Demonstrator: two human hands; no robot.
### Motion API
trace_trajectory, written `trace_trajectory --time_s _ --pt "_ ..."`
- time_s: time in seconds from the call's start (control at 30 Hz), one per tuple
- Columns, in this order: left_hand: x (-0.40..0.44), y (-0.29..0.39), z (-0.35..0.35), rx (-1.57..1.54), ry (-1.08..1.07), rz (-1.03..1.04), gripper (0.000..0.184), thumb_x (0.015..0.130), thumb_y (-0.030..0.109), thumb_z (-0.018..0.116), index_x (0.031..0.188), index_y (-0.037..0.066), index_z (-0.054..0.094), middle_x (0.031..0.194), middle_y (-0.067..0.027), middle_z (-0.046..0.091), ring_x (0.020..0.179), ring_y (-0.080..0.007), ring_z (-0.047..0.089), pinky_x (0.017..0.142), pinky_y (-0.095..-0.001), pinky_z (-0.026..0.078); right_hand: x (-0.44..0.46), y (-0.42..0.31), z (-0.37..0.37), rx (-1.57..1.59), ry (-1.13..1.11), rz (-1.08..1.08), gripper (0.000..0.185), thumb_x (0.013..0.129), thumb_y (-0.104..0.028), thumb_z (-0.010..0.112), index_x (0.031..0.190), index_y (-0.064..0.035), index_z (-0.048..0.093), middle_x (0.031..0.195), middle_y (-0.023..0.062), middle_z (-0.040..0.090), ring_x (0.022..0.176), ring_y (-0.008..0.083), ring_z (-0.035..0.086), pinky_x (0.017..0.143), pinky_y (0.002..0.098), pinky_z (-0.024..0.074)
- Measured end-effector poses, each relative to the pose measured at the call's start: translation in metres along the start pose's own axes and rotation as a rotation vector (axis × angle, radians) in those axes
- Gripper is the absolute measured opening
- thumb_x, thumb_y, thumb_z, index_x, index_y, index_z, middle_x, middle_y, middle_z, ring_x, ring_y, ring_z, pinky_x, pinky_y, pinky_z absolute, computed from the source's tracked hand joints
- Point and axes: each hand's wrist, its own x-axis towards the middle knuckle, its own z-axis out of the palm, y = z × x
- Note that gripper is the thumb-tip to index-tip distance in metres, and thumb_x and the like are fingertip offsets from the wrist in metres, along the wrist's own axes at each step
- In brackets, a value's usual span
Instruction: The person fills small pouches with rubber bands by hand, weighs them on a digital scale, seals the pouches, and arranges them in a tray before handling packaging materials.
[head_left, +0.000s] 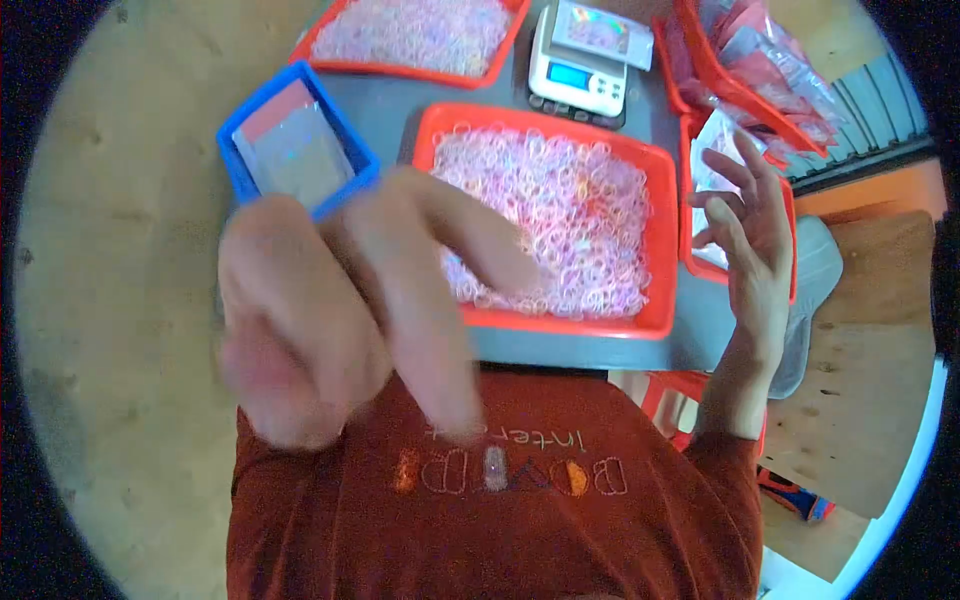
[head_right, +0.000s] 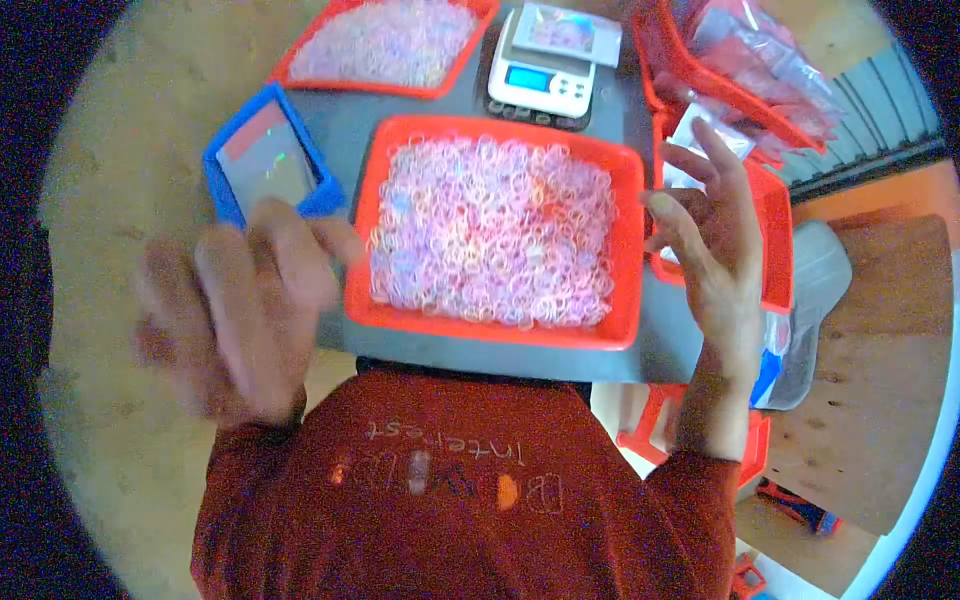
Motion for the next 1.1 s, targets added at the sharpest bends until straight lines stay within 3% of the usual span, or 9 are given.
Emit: trace_trajectory --time_s 0.27,0.33,0.37,0.47,0.57,0.67,0.9,1.0,1.1 --pt "-0.033 -0.046 -0.028 0.193 0.498 -0.061 0.031 0.111 0.029 0.041 0.093 0.007 0.053 0.079 -0.0095 0.064 0.086 -0.0201 0.059 0.084 -0.0379 0.047 0.120 0.042 0.008 -0.207 -0.127 0.174 0.073 0.098 -0.021 0.067 0.156 -0.0012 0.027 0.127 0.0208 0.059 0.089 0.0221 0.071 0.067 0.0317 0.0599" --pt "-0.038 -0.054 -0.023 0.164 0.549 -0.117 0.023 0.110 0.021 0.044 0.099 0.004 0.053 0.085 -0.0103 0.064 0.087 -0.0176 0.058 0.083 -0.0335 0.046 0.136 0.041 0.020 -0.285 -0.126 0.233 0.077 0.099 -0.026 0.066 0.156 0.0037 0.024 0.131 0.0226 0.057 0.087 0.0222 0.071 0.072 0.0319 0.0608" --pt "-0.038 -0.057 -0.020 0.149 0.575 -0.148 0.018 0.109 0.017 0.045 0.102 0.002 0.054 0.089 -0.0107 0.063 0.087 -0.0164 0.057 0.083 -0.0313 0.046 0.145 0.045 0.020 -0.352 -0.128 0.228 0.078 0.099 -0.027 0.066 0.156 0.0041 0.022 0.130 0.0217 0.058 0.082 0.0223 0.072 0.068 0.0310 0.0602" --pt "-0.035 -0.058 -0.014 0.314 0.584 -0.172 0.007 0.105 0.006 0.050 0.108 0.000 0.052 0.098 -0.0117 0.063 0.088 -0.0141 0.057 0.083 -0.0286 0.045 0.168 0.048 0.024 -0.391 -0.152 0.305 0.075 0.099 -0.027 0.066 0.155 0.0035 0.025 0.129 0.0202 0.060 0.080 0.0201 0.072 0.060 0.0278 0.0568" --pt "-0.036 -0.056 -0.017 0.357 0.533 -0.245 0.008 0.101 0.002 0.055 0.108 0.000 0.053 0.100 -0.0114 0.062 0.089 -0.0146 0.058 0.084 -0.0294 0.045 0.179 0.060 0.031 -0.359 0.017 0.329 0.062 0.098 -0.025 0.066 0.146 0.0036 0.039 0.119 0.0150 0.065 0.078 0.0157 0.070 0.055 0.0246 0.0518" --pt "-0.036 -0.058 -0.015 0.350 0.556 -0.267 0.009 0.099 -0.001 0.057 0.107 -0.001 0.055 0.099 -0.0109 0.062 0.090 -0.0148 0.058 0.085 -0.0291 0.045 0.188 0.069 0.025 -0.312 -0.124 0.301 0.043 0.098 -0.022 0.067 0.132 0.0013 0.053 0.105 0.0078 0.068 0.074 0.0109 0.065 0.056 0.0230 0.0498" --pt "-0.038 -0.063 -0.016 0.495 0.557 -0.357 0.015 0.093 -0.001 0.065 0.107 -0.002 0.061 0.104 -0.0117 0.062 0.099 -0.0192 0.060 0.091 -0.0318 0.046 0.158 0.044 0.029 -0.168 -0.046 0.119 0.019 0.100 -0.017 0.061 0.114 -0.0030 0.063 0.085 -0.0029 0.059 0.073 0.0053 0.056 0.062 0.0212 0.0494" --pt "-0.031 -0.063 -0.020 0.717 0.477 -0.334 0.029 0.091 0.001 0.067 0.119 -0.003 0.061 0.114 -0.0150 0.063 0.107 -0.0258 0.061 0.097 -0.0352 0.046 0.115 0.005 0.028 -0.273 -0.106 -0.017 0.017 0.099 -0.014 0.063 0.111 -0.0022 0.062 0.089 0.0013 0.063 0.073 0.0096 0.059 0.060 0.0268 0.0523" --pt "-0.012 -0.051 -0.017 0.919 0.354 -0.324 0.043 0.090 0.006 0.070 0.131 -0.002 0.059 0.125 -0.0186 0.062 0.114 -0.0309 0.061 0.101 -0.0376 0.046 0.065 -0.027 0.035 -0.444 -0.197 -0.331 0.013 0.093 -0.002 0.063 0.106 -0.0028 0.063 0.088 0.0056 0.059 0.072 0.0146 0.057 0.059 0.0260 0.0478"
